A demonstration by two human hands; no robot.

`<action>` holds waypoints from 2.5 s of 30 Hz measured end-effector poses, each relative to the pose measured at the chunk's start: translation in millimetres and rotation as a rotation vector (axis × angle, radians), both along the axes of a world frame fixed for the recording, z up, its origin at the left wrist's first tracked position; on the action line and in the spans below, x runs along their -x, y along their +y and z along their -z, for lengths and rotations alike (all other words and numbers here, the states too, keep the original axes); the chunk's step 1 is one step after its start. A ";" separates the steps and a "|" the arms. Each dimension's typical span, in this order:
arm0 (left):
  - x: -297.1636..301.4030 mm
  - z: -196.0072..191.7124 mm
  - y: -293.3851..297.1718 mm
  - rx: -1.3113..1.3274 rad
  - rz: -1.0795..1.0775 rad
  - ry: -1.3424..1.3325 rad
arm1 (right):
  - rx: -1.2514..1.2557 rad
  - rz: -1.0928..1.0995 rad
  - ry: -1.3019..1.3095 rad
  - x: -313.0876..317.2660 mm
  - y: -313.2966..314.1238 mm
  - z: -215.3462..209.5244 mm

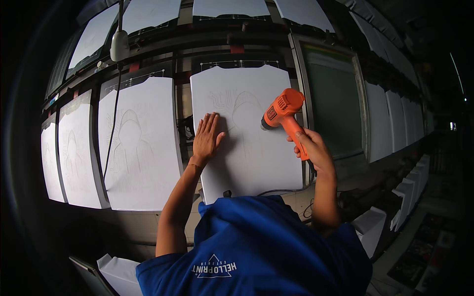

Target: The person uses a heat gun to apply heat to white t-shirts laid out on a drying rack. They move the heat gun across the surface of the shirts while occasionally touching the fabric with their other hand.

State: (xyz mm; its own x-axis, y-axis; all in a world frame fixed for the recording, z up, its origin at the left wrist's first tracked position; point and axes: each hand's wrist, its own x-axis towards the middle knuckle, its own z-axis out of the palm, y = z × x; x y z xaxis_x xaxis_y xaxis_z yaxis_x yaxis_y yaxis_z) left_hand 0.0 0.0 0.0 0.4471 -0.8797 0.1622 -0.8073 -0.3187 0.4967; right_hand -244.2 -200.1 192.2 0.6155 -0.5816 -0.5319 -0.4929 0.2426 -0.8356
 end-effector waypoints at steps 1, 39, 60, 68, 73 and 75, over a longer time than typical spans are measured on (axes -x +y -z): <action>6.4 2.7 3.2 0.021 -0.013 0.034 | 0.017 0.000 -0.027 -6.0 0.5 3.4; -39.2 16.0 250.4 -0.354 -1.100 -0.127 | 0.077 -0.286 -0.041 -68.4 91.3 2.6; -82.3 30.1 311.3 -0.374 -1.233 -0.087 | 0.027 0.017 -0.077 -15.3 58.2 0.4; -29.5 26.8 261.9 -0.311 -0.876 -0.190 | -0.093 -0.237 -0.155 -56.3 102.4 5.1; -60.3 48.1 339.3 -0.385 -1.058 -0.214 | -0.003 -0.047 -0.062 -9.9 70.2 7.5; -72.8 43.1 356.7 -0.386 -1.192 -0.161 | 0.031 0.081 -0.030 14.7 54.7 6.2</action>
State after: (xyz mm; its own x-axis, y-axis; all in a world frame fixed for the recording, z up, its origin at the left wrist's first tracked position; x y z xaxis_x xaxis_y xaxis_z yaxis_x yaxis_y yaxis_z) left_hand 72.8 356.7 -43.1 0.9923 0.0531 0.1120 0.0381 -0.9905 0.1320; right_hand -258.9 -145.4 186.0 0.5810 -0.6463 -0.4947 -0.4471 0.2545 -0.8575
